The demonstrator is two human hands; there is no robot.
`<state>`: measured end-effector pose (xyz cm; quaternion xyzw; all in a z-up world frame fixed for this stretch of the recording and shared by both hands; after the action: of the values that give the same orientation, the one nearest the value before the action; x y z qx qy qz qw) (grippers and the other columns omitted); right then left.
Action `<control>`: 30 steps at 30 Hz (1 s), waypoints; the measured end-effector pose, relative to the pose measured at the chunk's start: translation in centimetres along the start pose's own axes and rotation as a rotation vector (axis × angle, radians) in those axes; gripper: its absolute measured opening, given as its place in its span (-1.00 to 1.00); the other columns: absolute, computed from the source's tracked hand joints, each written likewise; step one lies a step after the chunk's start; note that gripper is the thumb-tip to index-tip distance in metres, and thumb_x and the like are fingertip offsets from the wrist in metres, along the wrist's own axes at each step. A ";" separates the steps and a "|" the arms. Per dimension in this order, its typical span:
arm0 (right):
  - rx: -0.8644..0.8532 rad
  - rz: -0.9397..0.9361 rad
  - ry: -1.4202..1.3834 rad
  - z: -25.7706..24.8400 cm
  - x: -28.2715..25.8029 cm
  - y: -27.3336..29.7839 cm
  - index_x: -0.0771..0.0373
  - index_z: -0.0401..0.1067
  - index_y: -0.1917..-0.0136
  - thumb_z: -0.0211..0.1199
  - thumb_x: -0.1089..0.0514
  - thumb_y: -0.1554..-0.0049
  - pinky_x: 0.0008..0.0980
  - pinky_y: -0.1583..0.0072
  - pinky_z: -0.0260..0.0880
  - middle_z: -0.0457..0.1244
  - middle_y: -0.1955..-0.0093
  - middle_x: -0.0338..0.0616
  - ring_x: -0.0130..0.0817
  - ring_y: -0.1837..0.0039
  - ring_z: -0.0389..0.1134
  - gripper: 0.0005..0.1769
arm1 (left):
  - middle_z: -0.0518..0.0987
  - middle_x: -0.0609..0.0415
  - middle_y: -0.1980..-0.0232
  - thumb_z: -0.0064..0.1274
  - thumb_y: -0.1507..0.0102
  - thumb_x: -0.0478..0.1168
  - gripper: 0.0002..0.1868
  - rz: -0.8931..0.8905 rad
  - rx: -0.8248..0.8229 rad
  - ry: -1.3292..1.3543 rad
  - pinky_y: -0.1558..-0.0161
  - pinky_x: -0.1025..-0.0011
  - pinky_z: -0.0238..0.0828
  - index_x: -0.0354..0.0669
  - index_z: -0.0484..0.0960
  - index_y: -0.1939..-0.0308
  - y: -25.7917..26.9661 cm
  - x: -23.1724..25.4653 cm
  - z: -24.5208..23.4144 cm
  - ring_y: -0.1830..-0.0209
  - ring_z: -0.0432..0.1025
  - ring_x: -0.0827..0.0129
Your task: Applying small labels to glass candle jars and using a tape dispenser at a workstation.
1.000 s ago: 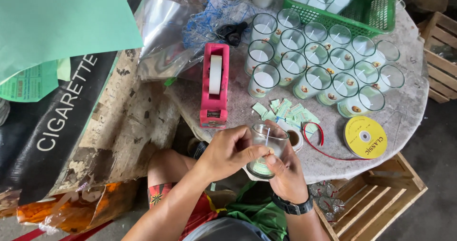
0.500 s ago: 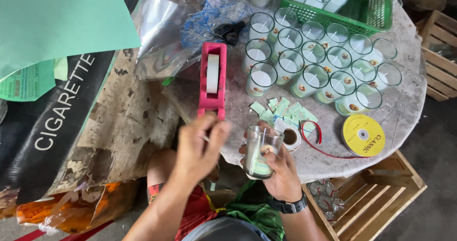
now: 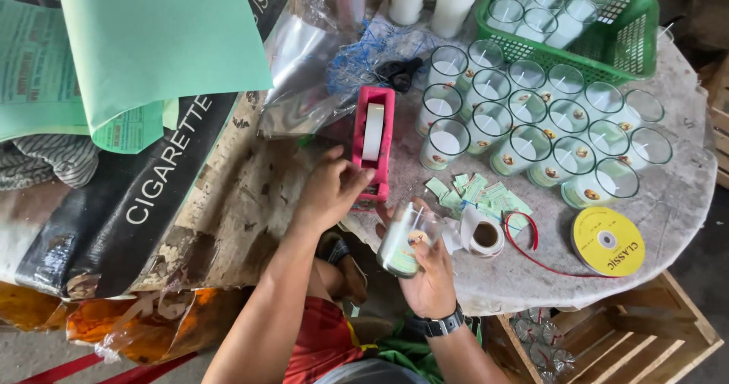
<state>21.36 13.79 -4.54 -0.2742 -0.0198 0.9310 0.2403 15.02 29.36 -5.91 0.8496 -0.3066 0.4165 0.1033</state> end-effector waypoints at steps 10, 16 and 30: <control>0.096 -0.036 0.127 0.5 -0.7 -0.6 0.27 0.06 -0.19 0.32 0.02 0.14 -0.21 -0.09 0.21 0.14 -0.05 0.03 -0.23 -0.07 0.19 -0.27 | 0.28 0.06 -0.18 -0.08 -0.07 -0.03 -0.69 -0.002 0.160 0.406 0.12 0.45 0.26 -0.20 0.54 0.36 4.5 3.2 -2.0 -0.03 0.30 0.39; 0.072 -0.031 0.089 -0.1 -0.6 -0.6 0.34 0.01 -0.25 0.31 0.09 0.11 -0.25 -0.21 0.09 0.11 -0.12 0.14 -0.14 -0.18 0.13 -0.23 | 0.30 0.11 -0.12 -0.06 -0.07 -0.07 -0.76 -0.071 0.206 0.390 0.11 0.47 0.28 -0.15 0.56 0.37 6.1 0.9 -0.4 0.10 0.36 0.43; 0.061 0.073 0.291 -0.1 -1.3 -0.7 0.32 -0.02 -0.27 0.14 0.03 0.08 -0.14 0.04 0.37 0.17 -0.02 0.28 0.03 -0.05 0.26 -0.28 | 0.56 0.20 0.47 -0.15 -0.15 -0.19 -0.91 0.295 0.057 0.224 0.45 0.48 0.45 -0.05 0.46 0.38 7.7 5.6 -5.2 0.49 0.50 0.36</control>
<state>22.66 13.77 -3.86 -0.3994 0.0534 0.8896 0.2149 9.60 23.03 1.11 0.7464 -0.4026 0.5276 0.0503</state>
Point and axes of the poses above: each hand's wrist, its own y-axis away from the middle knuckle, its own z-axis out of the palm, x = y × z, the point moved 10 cm from there along -y, towards the middle knuckle
